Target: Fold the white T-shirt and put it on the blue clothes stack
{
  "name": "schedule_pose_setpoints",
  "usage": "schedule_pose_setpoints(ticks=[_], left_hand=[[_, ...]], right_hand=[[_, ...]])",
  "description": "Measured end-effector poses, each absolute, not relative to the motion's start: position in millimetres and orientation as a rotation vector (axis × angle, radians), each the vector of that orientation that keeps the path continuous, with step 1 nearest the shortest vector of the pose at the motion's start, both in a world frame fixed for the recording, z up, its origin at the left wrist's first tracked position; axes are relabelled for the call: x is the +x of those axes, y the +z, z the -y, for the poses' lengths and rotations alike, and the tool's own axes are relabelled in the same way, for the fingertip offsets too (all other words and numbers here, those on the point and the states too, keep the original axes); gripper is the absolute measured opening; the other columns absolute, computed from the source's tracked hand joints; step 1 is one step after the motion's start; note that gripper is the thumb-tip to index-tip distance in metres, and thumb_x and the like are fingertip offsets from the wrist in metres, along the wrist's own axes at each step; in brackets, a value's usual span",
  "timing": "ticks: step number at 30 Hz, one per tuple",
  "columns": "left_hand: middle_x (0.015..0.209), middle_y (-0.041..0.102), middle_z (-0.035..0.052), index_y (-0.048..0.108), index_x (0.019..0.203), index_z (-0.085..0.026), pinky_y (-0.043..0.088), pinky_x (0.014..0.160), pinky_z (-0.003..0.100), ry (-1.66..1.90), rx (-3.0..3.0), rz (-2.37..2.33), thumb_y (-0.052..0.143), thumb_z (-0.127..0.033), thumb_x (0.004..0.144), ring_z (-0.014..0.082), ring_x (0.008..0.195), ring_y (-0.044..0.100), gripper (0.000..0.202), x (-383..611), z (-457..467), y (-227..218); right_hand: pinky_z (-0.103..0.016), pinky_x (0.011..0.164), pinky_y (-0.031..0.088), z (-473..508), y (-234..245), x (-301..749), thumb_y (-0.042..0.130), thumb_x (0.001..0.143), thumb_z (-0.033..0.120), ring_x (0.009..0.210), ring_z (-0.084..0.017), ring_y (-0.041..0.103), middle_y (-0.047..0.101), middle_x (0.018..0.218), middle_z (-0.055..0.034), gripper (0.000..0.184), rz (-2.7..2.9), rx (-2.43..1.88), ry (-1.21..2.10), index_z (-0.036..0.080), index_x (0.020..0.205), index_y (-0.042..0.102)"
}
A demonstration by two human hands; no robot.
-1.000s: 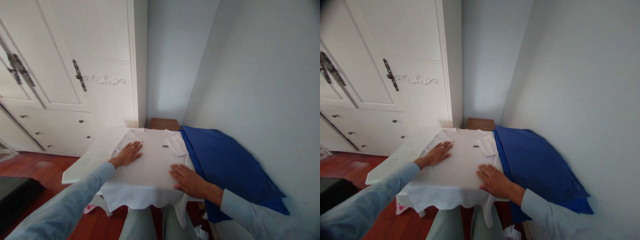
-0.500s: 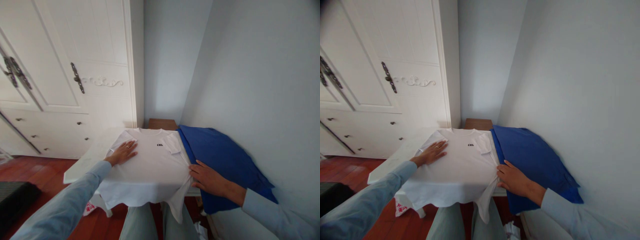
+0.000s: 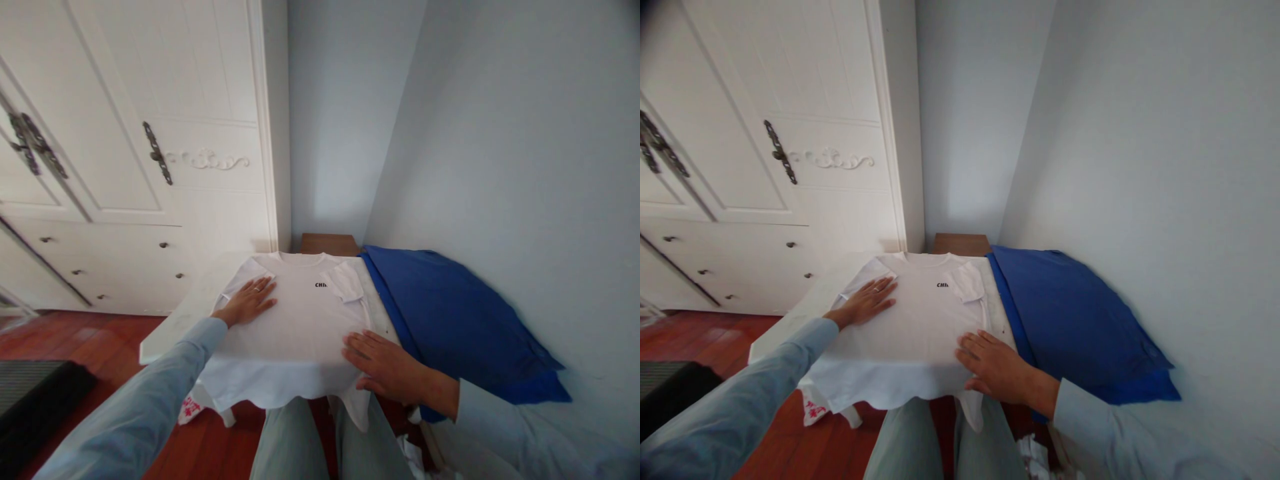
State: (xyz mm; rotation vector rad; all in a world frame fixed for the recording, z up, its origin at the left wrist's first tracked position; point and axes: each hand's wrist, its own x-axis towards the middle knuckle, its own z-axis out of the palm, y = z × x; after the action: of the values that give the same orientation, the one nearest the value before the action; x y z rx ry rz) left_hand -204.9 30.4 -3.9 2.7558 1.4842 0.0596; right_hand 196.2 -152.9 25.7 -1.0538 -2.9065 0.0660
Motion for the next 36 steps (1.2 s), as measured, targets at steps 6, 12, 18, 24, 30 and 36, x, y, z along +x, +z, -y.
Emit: schedule_pose_setpoints(ticks=[6,12,18,24,30,36], left_hand=[[0.165,0.023,0.0102,0.032,0.159,-0.020,0.015,0.126,0.047,0.104,2.760,-1.476,0.024,-0.062,0.102,0.0256,0.154,0.021,0.071,-210.6,-35.2,-8.1],[0.166,0.022,0.0105,0.031,0.159,-0.019,0.014,0.126,0.045,0.081,2.751,-1.495,0.022,-0.062,0.102,0.0256,0.154,0.020,0.073,-209.0,-36.1,-10.1],[0.168,0.018,0.0105,0.028,0.160,-0.017,0.011,0.126,0.044,-0.003,2.728,-1.516,0.019,-0.060,0.102,0.0250,0.155,0.016,0.073,-207.6,-35.4,-6.6],[0.168,0.017,0.0103,0.026,0.161,-0.016,0.012,0.126,0.045,-0.048,2.716,-1.558,0.020,-0.057,0.103,0.0251,0.156,0.015,0.071,-203.8,-32.9,-2.4],[0.168,0.018,0.0108,0.028,0.160,-0.015,0.014,0.125,0.046,-0.073,2.709,-1.564,0.023,-0.055,0.102,0.0258,0.155,0.016,0.071,-200.8,-33.0,2.7],[0.168,0.018,0.0101,0.029,0.160,-0.017,0.015,0.125,0.046,-0.059,2.721,-1.559,0.022,-0.056,0.102,0.0256,0.155,0.016,0.071,-202.6,-34.7,1.2]], right_hand=[[-0.057,0.118,0.037,173.7,3.8,249.4,0.072,0.086,0.033,0.144,-0.037,0.043,0.045,0.155,-0.0241,0.077,2.824,-1.208,-0.034,0.011,0.153,0.041],[-0.055,0.113,0.044,193.9,14.4,258.1,0.065,0.091,0.036,0.129,-0.033,0.058,0.062,0.139,-0.0184,0.054,2.689,-1.324,-0.013,0.016,0.141,0.056],[-0.041,0.085,0.056,227.5,-3.7,212.2,0.040,0.102,0.046,0.092,-0.025,0.071,0.076,0.099,-0.0103,0.041,2.230,-1.681,0.509,0.021,0.099,0.072],[-0.044,0.088,0.056,233.6,-65.4,172.9,0.046,0.093,0.060,0.097,-0.029,0.073,0.077,0.104,-0.0138,0.048,1.577,-1.819,0.789,0.020,0.110,0.068],[-0.044,0.074,0.056,231.3,-87.1,162.8,0.056,0.082,0.067,0.076,-0.029,0.070,0.073,0.081,-0.0094,0.046,1.159,-1.863,0.632,0.023,0.095,0.059],[-0.044,0.084,0.054,231.1,-76.8,165.7,0.055,0.081,0.071,0.085,-0.029,0.067,0.071,0.087,-0.0117,0.051,1.196,-1.729,0.651,0.021,0.083,0.067]])
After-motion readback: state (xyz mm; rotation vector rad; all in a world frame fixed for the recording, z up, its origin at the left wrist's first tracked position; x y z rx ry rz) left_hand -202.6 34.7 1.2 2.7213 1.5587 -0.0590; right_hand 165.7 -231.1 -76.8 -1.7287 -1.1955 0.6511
